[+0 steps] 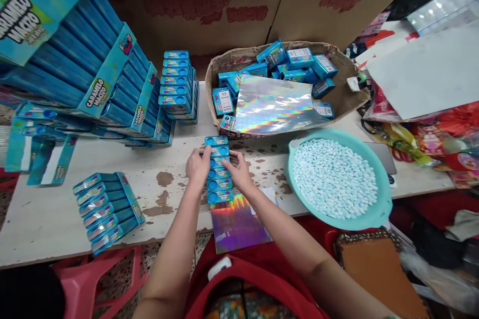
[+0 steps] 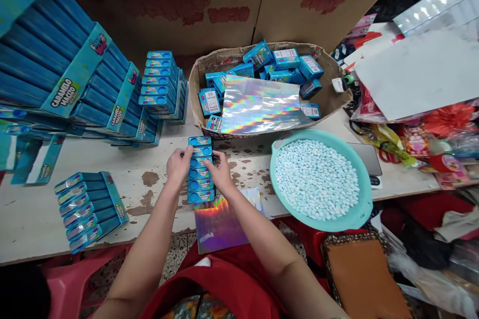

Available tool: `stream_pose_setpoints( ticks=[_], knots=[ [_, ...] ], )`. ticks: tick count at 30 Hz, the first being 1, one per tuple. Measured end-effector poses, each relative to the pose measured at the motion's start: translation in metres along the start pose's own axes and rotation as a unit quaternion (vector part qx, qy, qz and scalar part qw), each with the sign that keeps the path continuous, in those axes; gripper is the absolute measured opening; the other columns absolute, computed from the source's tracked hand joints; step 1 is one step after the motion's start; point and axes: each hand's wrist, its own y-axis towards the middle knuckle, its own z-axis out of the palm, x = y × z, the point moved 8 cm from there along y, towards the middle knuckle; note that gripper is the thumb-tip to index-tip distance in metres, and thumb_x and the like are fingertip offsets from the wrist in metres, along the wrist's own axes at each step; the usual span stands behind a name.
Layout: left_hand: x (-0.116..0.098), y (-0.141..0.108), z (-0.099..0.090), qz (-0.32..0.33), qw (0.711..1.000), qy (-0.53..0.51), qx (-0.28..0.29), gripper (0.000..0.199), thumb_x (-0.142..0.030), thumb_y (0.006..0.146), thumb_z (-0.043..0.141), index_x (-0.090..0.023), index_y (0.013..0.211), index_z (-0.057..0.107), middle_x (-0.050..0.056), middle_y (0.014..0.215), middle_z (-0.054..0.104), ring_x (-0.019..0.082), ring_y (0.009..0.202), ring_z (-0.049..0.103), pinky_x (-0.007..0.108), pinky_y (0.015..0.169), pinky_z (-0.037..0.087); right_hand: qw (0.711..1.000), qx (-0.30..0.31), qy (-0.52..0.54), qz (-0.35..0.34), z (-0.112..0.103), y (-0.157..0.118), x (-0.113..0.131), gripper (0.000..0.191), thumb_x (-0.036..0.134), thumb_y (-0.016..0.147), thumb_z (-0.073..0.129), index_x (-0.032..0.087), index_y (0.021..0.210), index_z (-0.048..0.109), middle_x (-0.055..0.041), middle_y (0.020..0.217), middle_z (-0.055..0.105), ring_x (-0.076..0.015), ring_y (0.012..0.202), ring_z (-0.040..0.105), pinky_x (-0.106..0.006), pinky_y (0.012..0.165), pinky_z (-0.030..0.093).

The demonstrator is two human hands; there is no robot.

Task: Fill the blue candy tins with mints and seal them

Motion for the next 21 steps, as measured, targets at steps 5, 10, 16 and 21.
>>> stream_pose_setpoints(
  ticks=[5,10,16,21],
  knots=[
    [-0.019,0.034,0.007,0.087,0.995,-0.019,0.049,0.064,-0.059,0.079,0.051,-0.023,0.132,0.047,0.012,0.12,0.061,0.026,0.102,0.061,0.035,0.084,0.046,0.999,-0.009,-0.008,0.052,0.0,0.01,-0.019,0.054,0.04,0.069,0.069,0.017,0.116,0.056,-0.0109,0.114,0.066,-0.0246,0.106,0.061,-0.042,0.094,0.048],
    [-0.024,0.033,0.01,0.054,0.991,0.067,0.102,0.082,-0.067,0.075,0.05,-0.021,0.14,0.034,0.017,0.123,0.06,0.034,0.109,0.058,0.041,0.085,0.045,0.997,0.014,-0.044,0.057,0.001,0.014,-0.021,0.046,0.04,0.069,0.068,0.021,0.11,0.065,-0.0048,0.101,0.071,-0.0264,0.098,0.063,-0.041,0.086,0.051],
    [-0.049,-0.006,0.018,0.043,0.98,0.189,0.047,0.095,-0.074,0.07,0.046,-0.017,0.143,0.024,0.024,0.116,0.059,0.04,0.103,0.059,0.05,0.084,0.043,0.999,0.0,-0.044,0.025,-0.003,0.011,-0.018,0.04,0.04,0.07,0.065,0.019,0.105,0.068,-0.0056,0.104,0.068,-0.0265,0.105,0.058,-0.039,0.092,0.046],
    [-0.06,-0.014,0.031,0.011,0.974,0.225,0.01,0.091,-0.061,0.07,0.055,-0.019,0.143,0.022,0.024,0.118,0.054,0.039,0.1,0.06,0.05,0.083,0.043,0.999,-0.02,0.001,0.027,-0.006,0.008,-0.022,0.066,0.039,0.066,0.07,0.021,0.127,0.054,-0.0074,0.124,0.06,-0.0252,0.116,0.053,-0.038,0.097,0.044]
  ],
)
